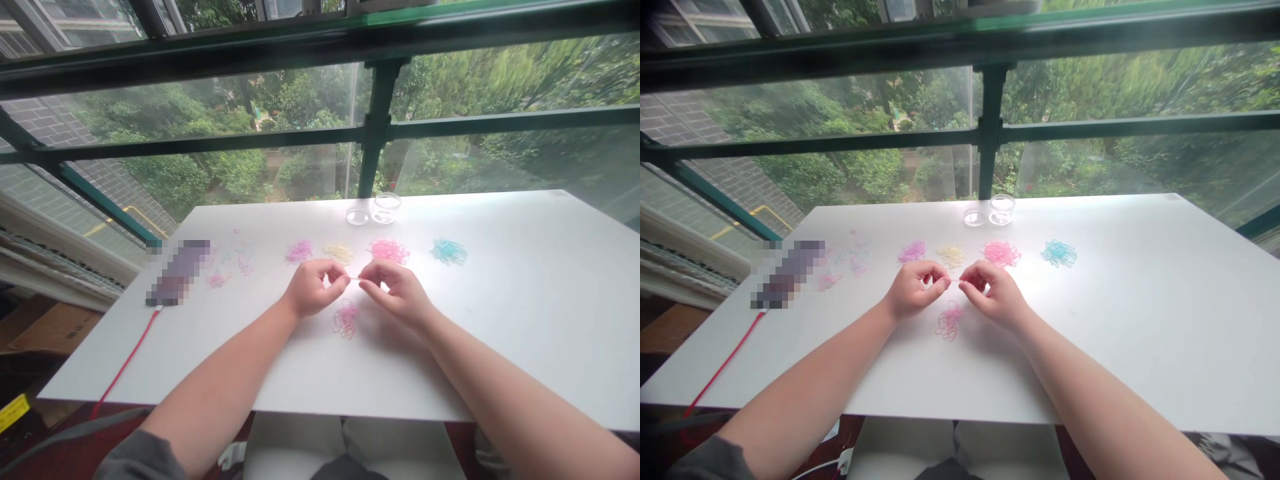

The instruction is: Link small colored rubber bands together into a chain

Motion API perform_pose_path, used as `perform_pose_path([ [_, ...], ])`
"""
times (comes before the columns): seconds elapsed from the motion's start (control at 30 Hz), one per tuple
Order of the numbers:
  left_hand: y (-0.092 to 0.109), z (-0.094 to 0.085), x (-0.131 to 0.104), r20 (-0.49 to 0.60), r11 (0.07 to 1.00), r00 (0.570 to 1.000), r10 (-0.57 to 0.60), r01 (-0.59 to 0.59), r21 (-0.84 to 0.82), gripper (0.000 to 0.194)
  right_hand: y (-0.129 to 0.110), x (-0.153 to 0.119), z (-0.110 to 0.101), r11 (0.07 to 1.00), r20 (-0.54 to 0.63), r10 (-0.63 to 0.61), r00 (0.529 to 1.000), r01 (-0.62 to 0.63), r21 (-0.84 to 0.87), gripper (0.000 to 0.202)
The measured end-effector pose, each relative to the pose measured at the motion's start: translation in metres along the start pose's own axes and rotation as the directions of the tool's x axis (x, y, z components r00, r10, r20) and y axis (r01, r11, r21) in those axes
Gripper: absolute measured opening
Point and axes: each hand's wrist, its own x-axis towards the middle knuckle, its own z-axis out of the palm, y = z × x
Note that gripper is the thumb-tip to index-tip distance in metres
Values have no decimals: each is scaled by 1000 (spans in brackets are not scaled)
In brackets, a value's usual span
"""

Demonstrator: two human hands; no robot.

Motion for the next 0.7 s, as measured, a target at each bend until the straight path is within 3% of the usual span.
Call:
perform_pose_path([
  [0.53,-1,-4,-2,11,997,997,76,-76,9,17,1,-1,-1,1000,-23,4,1000,-5,-29,6],
  [0.7,3,-2,0,14,996,997,80,-81,23,5,-1,0,1,998,-14,-25,1000,24,-64,7],
])
